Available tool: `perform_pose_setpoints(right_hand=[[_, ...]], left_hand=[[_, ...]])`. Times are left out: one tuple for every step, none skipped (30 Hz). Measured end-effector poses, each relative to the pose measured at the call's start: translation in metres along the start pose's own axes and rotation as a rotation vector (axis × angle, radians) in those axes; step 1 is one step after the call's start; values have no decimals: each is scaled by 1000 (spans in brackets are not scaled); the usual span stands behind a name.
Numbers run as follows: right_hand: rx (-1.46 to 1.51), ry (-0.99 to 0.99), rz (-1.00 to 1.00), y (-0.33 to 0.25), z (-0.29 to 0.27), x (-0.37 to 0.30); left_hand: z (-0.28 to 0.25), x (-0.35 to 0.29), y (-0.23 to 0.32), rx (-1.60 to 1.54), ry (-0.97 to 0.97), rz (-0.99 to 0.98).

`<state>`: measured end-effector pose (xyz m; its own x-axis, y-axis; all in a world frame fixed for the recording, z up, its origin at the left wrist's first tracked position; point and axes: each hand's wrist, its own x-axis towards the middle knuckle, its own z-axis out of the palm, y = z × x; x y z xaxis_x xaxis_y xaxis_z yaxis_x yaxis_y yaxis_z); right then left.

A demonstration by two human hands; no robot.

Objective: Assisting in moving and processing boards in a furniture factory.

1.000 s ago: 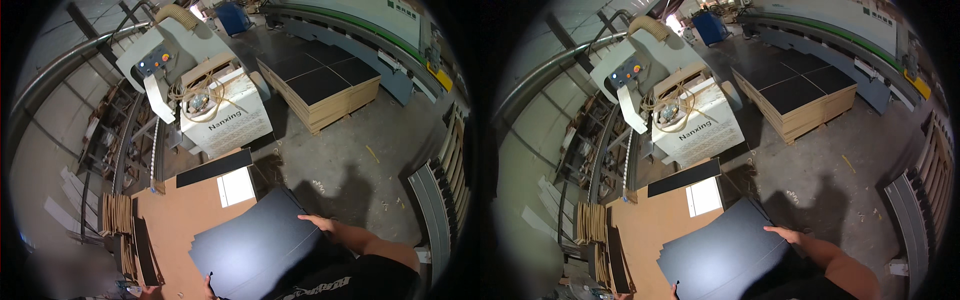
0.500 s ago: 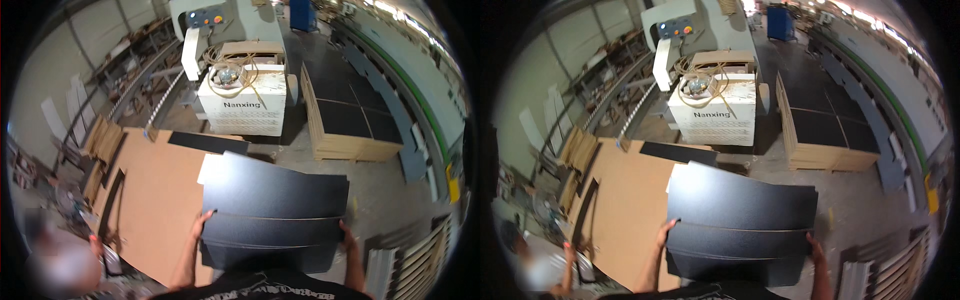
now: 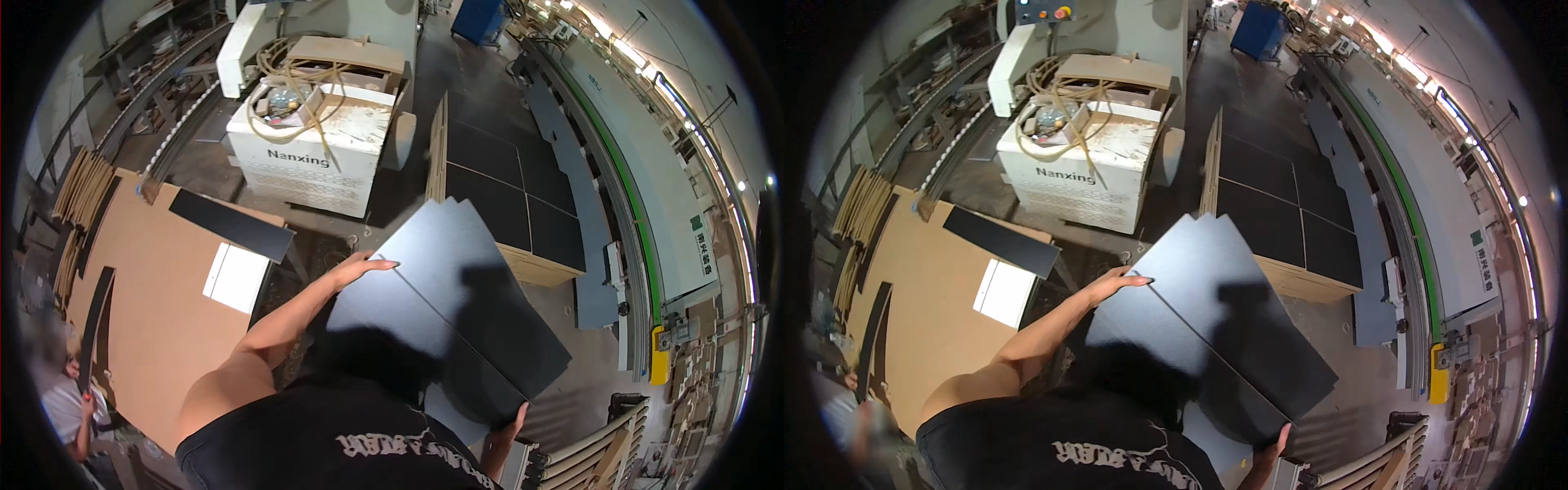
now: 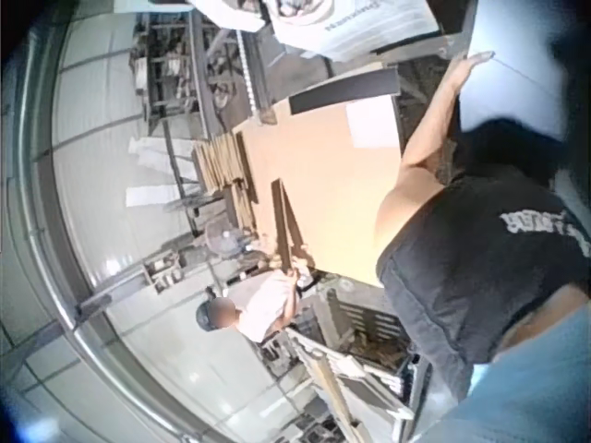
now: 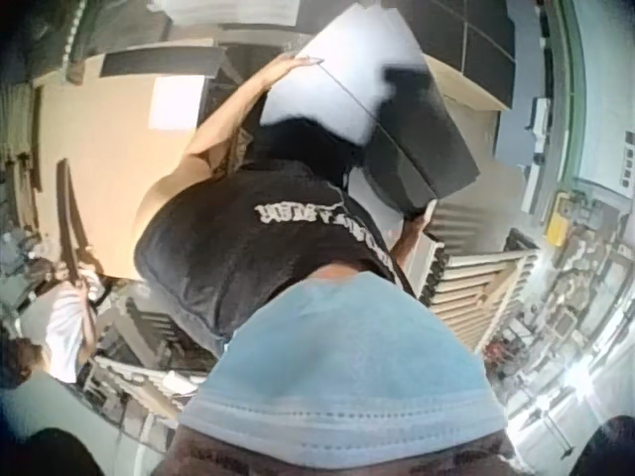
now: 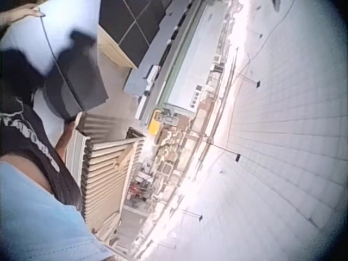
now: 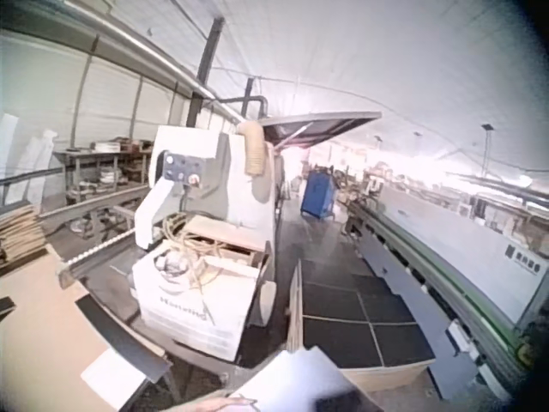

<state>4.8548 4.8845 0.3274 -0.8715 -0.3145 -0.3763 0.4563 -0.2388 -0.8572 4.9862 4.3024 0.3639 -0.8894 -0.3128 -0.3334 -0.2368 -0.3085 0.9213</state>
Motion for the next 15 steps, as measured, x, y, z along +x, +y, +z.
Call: perform_pose_setpoints(right_hand=[[26,10,-16,-6,7,8],[76,89,-2,-8,1,17],[88,133,-16,-10,-2,25],[95,257,-10,-15,16,30],[103,381,-7,-23,37,33],[75,506,-17,-23,50,47],[75,530,-27,-23,68,51],[110,477,-77,-22,91,57],[143,422,-126,-21,108,65],[86,604,-182,-9,96,77],[158,694,-135,0,98,85],[152,705,-143,-6,110,89],[162,720,-161,-9,135,97],[161,731,-176,-10,144,106],[150,714,-177,-16,149,124]], left_hand=[[3,32,6,7,-49,-6],[8,65,12,6,-72,-9],[12,99,17,30,-119,18],[11,134,20,54,-156,44],[10,170,26,52,-173,40],[8,206,30,100,-211,34],[7,242,34,146,-256,29],[7,275,47,156,-350,128],[7,307,59,186,-390,101],[4,356,55,240,-511,247],[3,401,43,293,-635,382],[13,416,50,292,-664,362],[26,432,77,336,-605,195],[40,445,108,385,-541,34],[41,458,133,431,-440,-125]])
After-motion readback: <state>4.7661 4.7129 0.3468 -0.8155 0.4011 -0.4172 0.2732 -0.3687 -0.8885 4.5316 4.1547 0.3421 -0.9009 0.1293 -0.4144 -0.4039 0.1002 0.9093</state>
